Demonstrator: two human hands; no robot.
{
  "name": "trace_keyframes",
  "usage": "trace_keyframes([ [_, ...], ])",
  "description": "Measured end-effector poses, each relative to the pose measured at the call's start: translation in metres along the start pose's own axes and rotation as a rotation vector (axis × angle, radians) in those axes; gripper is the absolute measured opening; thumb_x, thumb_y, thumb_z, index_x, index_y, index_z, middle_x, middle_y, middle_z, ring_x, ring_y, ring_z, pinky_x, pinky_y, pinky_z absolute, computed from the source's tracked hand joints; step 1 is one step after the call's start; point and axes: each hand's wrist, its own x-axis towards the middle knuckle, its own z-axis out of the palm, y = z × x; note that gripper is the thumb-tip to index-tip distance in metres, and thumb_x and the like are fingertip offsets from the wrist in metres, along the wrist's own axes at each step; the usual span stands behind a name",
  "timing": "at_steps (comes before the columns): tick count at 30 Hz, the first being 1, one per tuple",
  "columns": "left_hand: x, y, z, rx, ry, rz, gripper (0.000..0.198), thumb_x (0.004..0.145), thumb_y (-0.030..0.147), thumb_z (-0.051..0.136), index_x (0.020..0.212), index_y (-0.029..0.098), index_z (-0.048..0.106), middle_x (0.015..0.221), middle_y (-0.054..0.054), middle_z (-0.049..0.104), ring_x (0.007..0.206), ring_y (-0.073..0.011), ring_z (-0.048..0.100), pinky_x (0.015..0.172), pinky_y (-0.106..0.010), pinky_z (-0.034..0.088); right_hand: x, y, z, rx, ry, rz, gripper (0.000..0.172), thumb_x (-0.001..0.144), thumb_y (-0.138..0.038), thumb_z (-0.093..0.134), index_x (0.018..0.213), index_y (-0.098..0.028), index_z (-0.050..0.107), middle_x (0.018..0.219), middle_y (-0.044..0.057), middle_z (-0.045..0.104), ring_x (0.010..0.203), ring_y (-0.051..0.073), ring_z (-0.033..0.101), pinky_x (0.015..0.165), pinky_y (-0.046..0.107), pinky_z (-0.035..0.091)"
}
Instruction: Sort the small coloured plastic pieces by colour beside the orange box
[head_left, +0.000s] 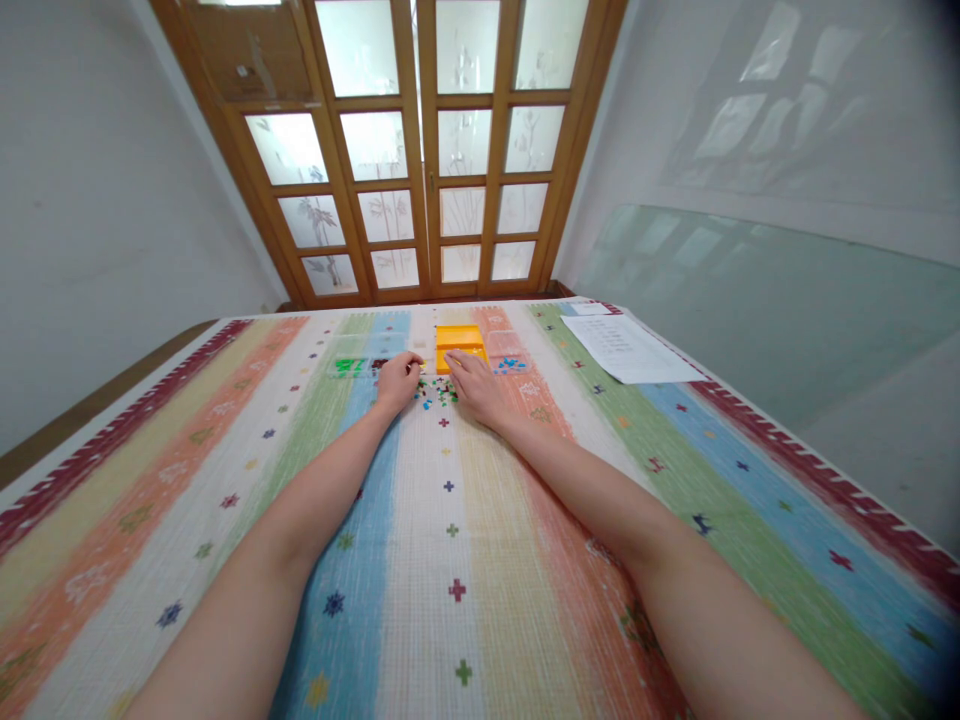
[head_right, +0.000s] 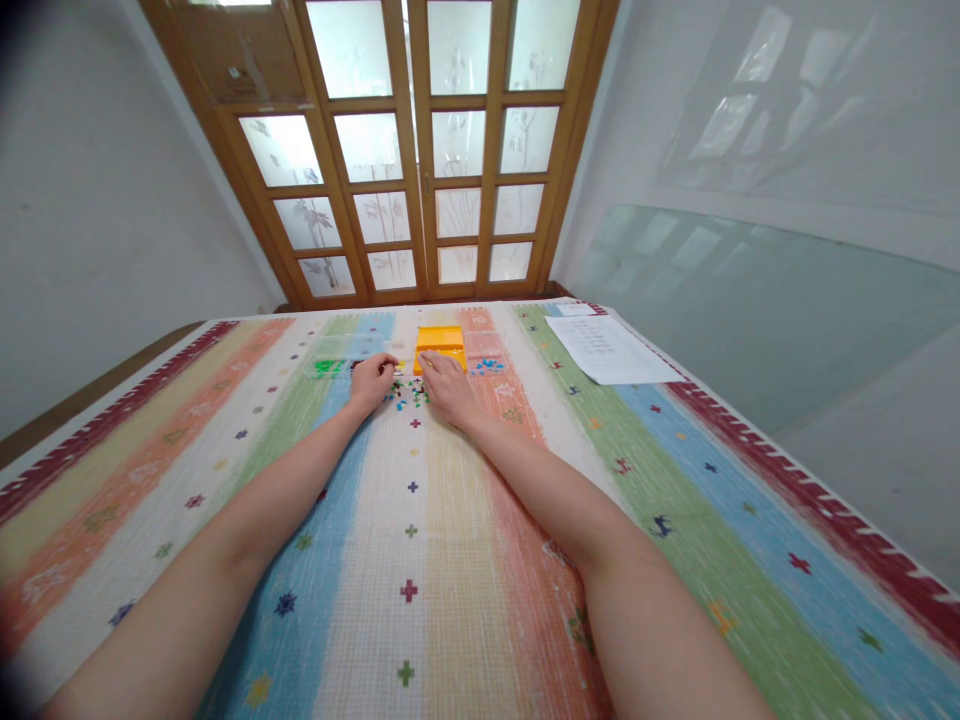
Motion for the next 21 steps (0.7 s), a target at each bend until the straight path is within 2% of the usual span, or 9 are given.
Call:
trace_keyframes([
  [7, 0.001, -0.001, -0.002, 0.05, 0.081, -0.022, 0.026, 0.095, 0.017, 0.052, 0.098, 0.02, 0.078, 0.101, -0.007, 0.079, 0.093, -0.0223, 0.069, 0.088, -0.032, 0.049, 0.0, -0.003, 0.005, 0.002, -0.063, -0.072, 0.047, 0.107, -0.02, 0.045, 0.153, -0.02, 0.055, 0.153, 0.015, 0.056, 0.143, 0.029, 0.049, 0.12, 0.052, 0.04],
  [15, 0.002, -0.001, -0.004, 0.061, 0.093, -0.034, 0.027, 0.095, 0.018, 0.052, 0.099, 0.02, 0.079, 0.1, -0.008, 0.079, 0.094, -0.0225, 0.069, 0.09, -0.033, 0.047, 0.0, -0.005, 0.012, -0.055, -0.154, -0.167, 0.048, 0.106, -0.018, 0.047, 0.154, -0.019, 0.054, 0.155, 0.016, 0.055, 0.144, 0.029, 0.048, 0.122, 0.052, 0.036],
  [21, 0.001, 0.002, -0.006, 0.091, 0.102, -0.058, 0.025, 0.095, 0.02, 0.055, 0.1, 0.021, 0.079, 0.101, -0.007, 0.079, 0.095, -0.0229, 0.069, 0.092, -0.034, 0.047, 0.013, 0.002, 0.016, -0.079, -0.118, -0.095, 0.049, 0.105, -0.018, 0.047, 0.154, -0.018, 0.055, 0.154, 0.017, 0.056, 0.144, 0.028, 0.048, 0.122, 0.05, 0.037],
])
